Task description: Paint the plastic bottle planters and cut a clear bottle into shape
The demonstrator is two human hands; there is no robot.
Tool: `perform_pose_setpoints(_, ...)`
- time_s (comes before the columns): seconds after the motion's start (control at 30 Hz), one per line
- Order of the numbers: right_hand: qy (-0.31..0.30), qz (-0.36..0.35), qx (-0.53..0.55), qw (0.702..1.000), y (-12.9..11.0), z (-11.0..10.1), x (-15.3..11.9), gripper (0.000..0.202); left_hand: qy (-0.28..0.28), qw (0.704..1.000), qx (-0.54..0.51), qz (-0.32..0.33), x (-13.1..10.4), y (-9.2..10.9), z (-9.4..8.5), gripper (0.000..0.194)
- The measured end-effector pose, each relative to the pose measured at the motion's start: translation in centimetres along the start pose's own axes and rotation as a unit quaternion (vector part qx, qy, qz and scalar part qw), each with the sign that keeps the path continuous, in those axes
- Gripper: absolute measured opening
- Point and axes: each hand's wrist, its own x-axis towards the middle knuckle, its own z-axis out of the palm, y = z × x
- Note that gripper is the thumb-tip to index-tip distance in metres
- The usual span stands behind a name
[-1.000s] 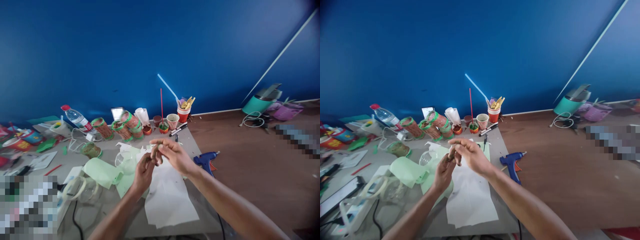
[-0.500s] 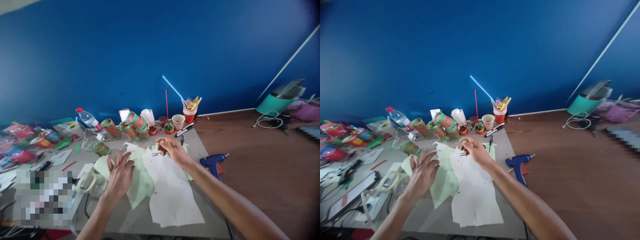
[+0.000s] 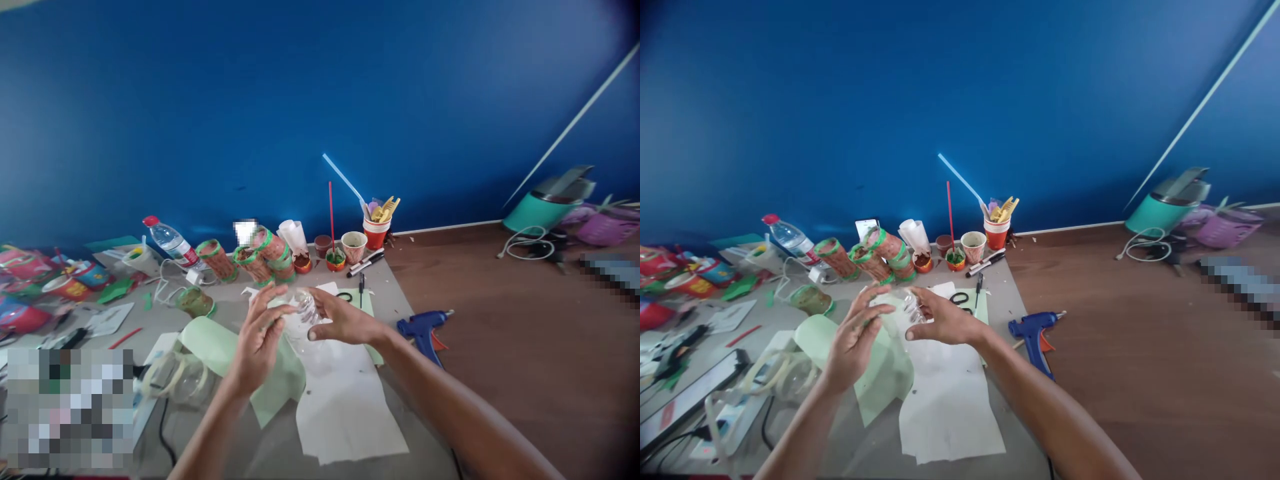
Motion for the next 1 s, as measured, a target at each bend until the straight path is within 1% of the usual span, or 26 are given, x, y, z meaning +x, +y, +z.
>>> perform_pose_setpoints(0.03, 0.008, -0.012, 0.020, 1.000, 0.1, 0.0, 0.1, 0.082, 0.035, 0.998, -0.048, -0.037, 0.1, -0.5, 0.7, 0.026)
perform_pose_setpoints(0.07, 0.021, -0.026, 0.040, 0.999, 0.1, 0.0, 0.2, 0.077, 0.072, 0.989, -0.113, -0.069, 0.1, -1.2, 1.5, 0.033)
perform_pose_setpoints(0.1, 0.039, -0.039, 0.057, 0.997, 0.2, -0.1, 0.3, 0.074, 0.090, 0.974, -0.183, -0.098, 0.1, -1.8, 2.4, 0.043)
perform_pose_setpoints(0.13, 0.059, -0.048, 0.068, 0.995, 0.2, -0.1, 0.4, 0.071, 0.091, 0.960, -0.238, -0.117, 0.0, -2.4, 3.2, 0.051)
perform_pose_setpoints(0.2, 0.102, -0.049, 0.056, 0.992, 0.3, -0.2, 0.3, 0.066, 0.056, 0.928, -0.334, -0.154, -0.1, -3.3, 4.8, 0.064)
perform_pose_setpoints(0.23, 0.125, -0.039, 0.033, 0.991, 0.4, -0.3, 0.2, 0.064, 0.034, 0.914, -0.368, -0.170, -0.2, -3.6, 5.6, 0.066)
perform_pose_setpoints(0.33, 0.184, -0.004, -0.050, 0.982, 0.9, -0.2, -0.1, 0.057, -0.022, 0.880, -0.430, -0.201, 0.0, -3.7, 7.3, 0.064)
perform_pose_setpoints(0.4, 0.203, 0.001, -0.091, 0.975, 1.4, 0.0, -0.3, 0.052, -0.043, 0.860, -0.458, -0.221, 0.3, -3.6, 8.0, 0.061)
perform_pose_setpoints(0.5, 0.203, -0.014, -0.111, 0.973, 2.0, -0.1, -0.4, 0.039, -0.053, 0.831, -0.491, -0.255, 0.8, -3.5, 8.3, 0.057)
perform_pose_setpoints(0.57, 0.219, -0.010, -0.133, 0.967, 2.4, -0.3, -0.5, 0.033, -0.042, 0.816, -0.501, -0.285, 0.9, -3.8, 8.2, 0.053)
perform_pose_setpoints(0.67, 0.313, 0.023, -0.147, 0.938, 2.9, -0.9, -0.5, 0.027, -0.029, 0.783, -0.523, -0.334, 0.6, -4.7, 7.9, 0.049)
perform_pose_setpoints(0.73, 0.357, 0.043, -0.107, 0.927, 3.1, -1.3, -0.6, 0.031, -0.048, 0.753, -0.552, -0.355, 0.3, -5.3, 7.7, 0.051)
perform_pose_setpoints(0.77, 0.360, 0.046, -0.085, 0.928, 3.2, -1.4, -0.6, 0.033, -0.062, 0.738, -0.566, -0.362, 0.2, -5.5, 7.7, 0.052)
perform_pose_setpoints(0.83, 0.346, 0.034, -0.054, 0.936, 3.3, -1.3, -0.7, 0.037, -0.083, 0.715, -0.586, -0.372, -0.1, -5.7, 7.7, 0.053)
perform_pose_setpoints(0.93, 0.317, -0.003, -0.034, 0.948, 3.3, -0.8, -0.9, 0.040, -0.095, 0.696, -0.601, -0.380, -0.4, -5.6, 7.9, 0.053)
perform_pose_setpoints(1.0, 0.311, -0.015, -0.027, 0.950, 3.5, -0.6, -0.9, 0.040, -0.102, 0.686, -0.609, -0.384, -0.5, -5.4, 8.0, 0.054)
